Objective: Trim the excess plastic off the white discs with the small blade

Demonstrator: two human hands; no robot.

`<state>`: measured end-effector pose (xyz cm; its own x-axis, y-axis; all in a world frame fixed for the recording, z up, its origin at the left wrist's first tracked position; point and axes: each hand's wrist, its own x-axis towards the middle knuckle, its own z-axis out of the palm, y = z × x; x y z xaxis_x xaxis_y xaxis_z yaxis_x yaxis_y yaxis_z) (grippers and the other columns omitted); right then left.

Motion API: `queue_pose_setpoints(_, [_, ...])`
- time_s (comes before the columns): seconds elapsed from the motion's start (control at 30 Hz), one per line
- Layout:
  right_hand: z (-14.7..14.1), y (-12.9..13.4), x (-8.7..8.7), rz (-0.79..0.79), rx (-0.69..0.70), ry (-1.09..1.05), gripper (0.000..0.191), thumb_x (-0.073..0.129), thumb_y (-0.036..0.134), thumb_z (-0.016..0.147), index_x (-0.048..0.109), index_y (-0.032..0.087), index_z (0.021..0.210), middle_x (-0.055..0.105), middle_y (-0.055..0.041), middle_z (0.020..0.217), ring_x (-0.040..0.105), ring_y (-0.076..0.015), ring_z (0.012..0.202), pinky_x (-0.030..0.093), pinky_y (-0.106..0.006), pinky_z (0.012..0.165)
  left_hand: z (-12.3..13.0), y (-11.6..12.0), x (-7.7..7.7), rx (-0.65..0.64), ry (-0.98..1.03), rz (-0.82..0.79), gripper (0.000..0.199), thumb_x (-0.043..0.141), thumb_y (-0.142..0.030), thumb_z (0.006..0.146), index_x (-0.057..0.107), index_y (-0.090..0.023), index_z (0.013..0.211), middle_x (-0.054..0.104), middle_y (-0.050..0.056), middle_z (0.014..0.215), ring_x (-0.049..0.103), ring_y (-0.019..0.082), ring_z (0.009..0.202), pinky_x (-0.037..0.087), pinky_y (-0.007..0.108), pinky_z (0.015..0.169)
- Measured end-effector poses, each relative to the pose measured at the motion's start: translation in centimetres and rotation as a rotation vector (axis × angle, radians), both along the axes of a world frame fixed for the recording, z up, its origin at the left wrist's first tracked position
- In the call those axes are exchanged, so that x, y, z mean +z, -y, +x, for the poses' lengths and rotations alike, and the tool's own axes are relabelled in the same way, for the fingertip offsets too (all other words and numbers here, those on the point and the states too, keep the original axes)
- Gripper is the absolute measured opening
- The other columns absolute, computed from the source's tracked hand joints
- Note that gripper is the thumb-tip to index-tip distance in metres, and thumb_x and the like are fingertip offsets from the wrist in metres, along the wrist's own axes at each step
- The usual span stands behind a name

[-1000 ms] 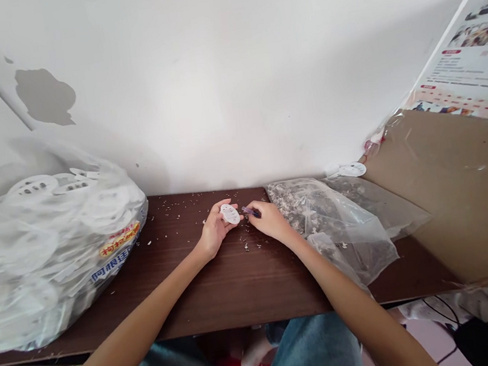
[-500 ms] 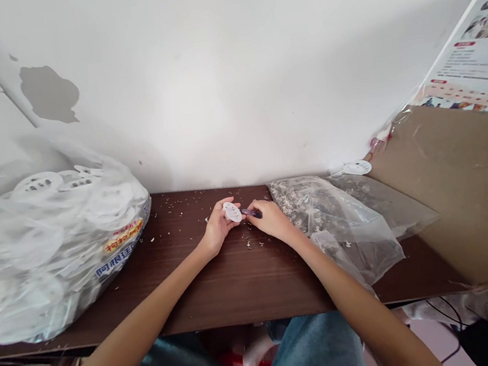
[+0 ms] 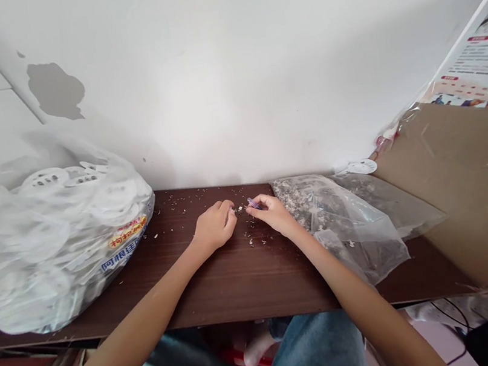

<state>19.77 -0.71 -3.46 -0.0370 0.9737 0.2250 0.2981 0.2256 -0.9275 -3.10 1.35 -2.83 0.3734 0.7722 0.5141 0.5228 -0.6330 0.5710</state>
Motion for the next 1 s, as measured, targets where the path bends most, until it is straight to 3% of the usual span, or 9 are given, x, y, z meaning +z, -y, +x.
queue_pose_setpoints(0.1, [-0.1, 0.1, 0.1, -0.036, 0.021, -0.037, 0.034, 0.078, 0.051, 0.083, 0.069, 0.020, 0.093, 0.074, -0.0043, 0.101, 0.066, -0.0199, 0.094, 0.050, -0.032, 0.089, 0.1, -0.3, -0.4, -0.043, -0.102, 0.059, 0.026, 0.058, -0.037, 0.098, 0.074, -0.023, 0.111, 0.069, 0.012, 0.101, 0.062, 0.030, 0.094, 0.049, 0.041, 0.093])
queue_pose_setpoints(0.2, [-0.2, 0.4, 0.5, -0.108, 0.040, -0.074, 0.037, 0.079, 0.054, 0.082, 0.068, 0.020, 0.093, 0.071, -0.0026, 0.093, 0.062, -0.0168, 0.082, 0.048, -0.028, 0.074, 0.2, -0.7, -0.7, -0.082, -0.085, 0.034, 0.026, 0.062, -0.036, 0.096, 0.076, -0.022, 0.113, 0.071, 0.014, 0.108, 0.062, 0.033, 0.102, 0.046, 0.047, 0.104])
queue_pose_setpoints(0.4, [-0.5, 0.7, 0.9, -0.238, 0.075, -0.205, 0.046, 0.086, 0.057, 0.074, 0.065, 0.020, 0.092, 0.063, 0.0015, 0.082, 0.043, -0.0089, 0.059, 0.030, -0.024, 0.052, 0.4, -0.2, -0.2, -0.161, -0.055, 0.065, 0.041, 0.066, -0.040, 0.097, 0.072, -0.025, 0.135, 0.072, 0.015, 0.129, 0.062, 0.038, 0.121, 0.041, 0.053, 0.111])
queue_pose_setpoints(0.53, [-0.4, 0.7, 0.8, -0.301, 0.132, -0.240, 0.049, 0.089, 0.058, 0.073, 0.065, 0.020, 0.093, 0.058, 0.0039, 0.075, 0.036, -0.0073, 0.054, 0.023, -0.025, 0.048, 0.7, 0.3, -0.2, -0.241, -0.029, 0.080, 0.030, 0.063, -0.043, 0.101, 0.077, -0.026, 0.121, 0.076, 0.013, 0.118, 0.065, 0.034, 0.113, 0.044, 0.050, 0.106])
queue_pose_setpoints(0.67, [-0.2, 0.7, 0.7, -0.317, 0.181, -0.279, 0.047, 0.090, 0.057, 0.075, 0.067, 0.021, 0.093, 0.052, 0.0057, 0.069, 0.031, -0.0065, 0.052, 0.019, -0.025, 0.047, 0.9, 0.5, -0.2, -0.215, 0.001, 0.066, 0.028, 0.059, -0.044, 0.104, 0.078, -0.026, 0.112, 0.077, 0.013, 0.112, 0.067, 0.032, 0.105, 0.045, 0.048, 0.104])
queue_pose_setpoints(0.87, [-0.1, 0.7, 0.7, -0.307, 0.218, -0.355, 0.043, 0.092, 0.051, 0.074, 0.072, 0.020, 0.096, 0.064, 0.0011, 0.080, 0.033, -0.0056, 0.052, 0.021, -0.026, 0.047, 1.1, 0.8, 0.2, -0.218, 0.235, -0.080, 0.017, 0.071, -0.039, 0.096, 0.078, -0.025, 0.102, 0.075, 0.012, 0.110, 0.065, 0.032, 0.107, 0.043, 0.049, 0.108])
queue_pose_setpoints(1.0, [-0.1, 0.8, 1.0, -0.317, 0.224, -0.387, 0.040, 0.091, 0.048, 0.074, 0.074, 0.019, 0.097, 0.074, -0.0042, 0.096, 0.035, -0.0047, 0.051, 0.020, -0.026, 0.047, 1.2, 1.0, 0.2, -0.214, 0.275, -0.116, 0.014, 0.072, -0.036, 0.094, 0.077, -0.025, 0.100, 0.074, 0.012, 0.110, 0.065, 0.033, 0.109, 0.042, 0.049, 0.110])
